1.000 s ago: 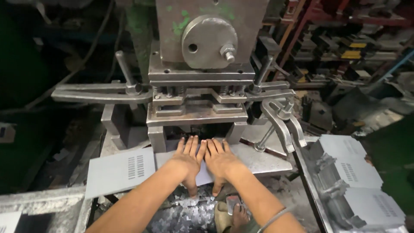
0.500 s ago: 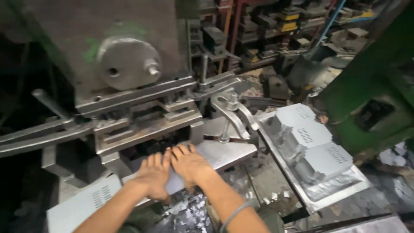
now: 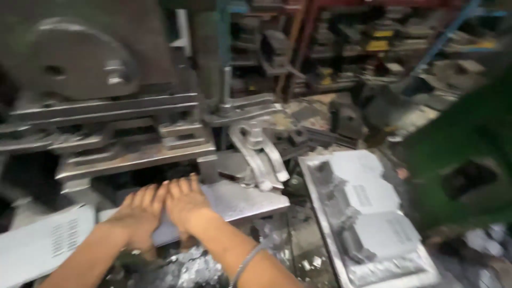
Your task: The recorder is using a manual industrial press machine to stamp metal plates.
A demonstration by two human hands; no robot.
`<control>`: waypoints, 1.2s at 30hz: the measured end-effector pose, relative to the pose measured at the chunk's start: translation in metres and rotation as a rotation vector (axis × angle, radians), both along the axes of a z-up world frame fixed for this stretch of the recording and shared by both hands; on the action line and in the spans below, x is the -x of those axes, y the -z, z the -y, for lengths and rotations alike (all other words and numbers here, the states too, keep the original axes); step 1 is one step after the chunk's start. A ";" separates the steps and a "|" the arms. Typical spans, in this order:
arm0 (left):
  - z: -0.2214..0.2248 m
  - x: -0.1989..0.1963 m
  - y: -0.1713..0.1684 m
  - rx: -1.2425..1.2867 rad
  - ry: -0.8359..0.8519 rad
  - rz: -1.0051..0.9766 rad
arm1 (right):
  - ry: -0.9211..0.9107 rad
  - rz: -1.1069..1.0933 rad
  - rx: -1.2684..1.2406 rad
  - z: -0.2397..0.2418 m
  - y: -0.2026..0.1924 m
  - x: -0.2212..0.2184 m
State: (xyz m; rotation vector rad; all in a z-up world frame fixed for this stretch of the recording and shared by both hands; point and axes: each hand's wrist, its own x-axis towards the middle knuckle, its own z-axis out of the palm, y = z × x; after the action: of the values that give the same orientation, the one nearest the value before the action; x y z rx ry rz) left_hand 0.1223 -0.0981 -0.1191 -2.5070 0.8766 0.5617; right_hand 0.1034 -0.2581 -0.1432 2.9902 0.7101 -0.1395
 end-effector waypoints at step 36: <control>0.020 0.022 -0.048 0.105 -0.133 -0.101 | 0.103 -0.198 0.320 -0.002 -0.045 0.015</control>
State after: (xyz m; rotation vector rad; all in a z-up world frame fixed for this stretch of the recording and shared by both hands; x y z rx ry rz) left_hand 0.1004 -0.1181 -0.0714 -2.6669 0.7977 0.7074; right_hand 0.0885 -0.2560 -0.0986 2.7265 0.4930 -0.5086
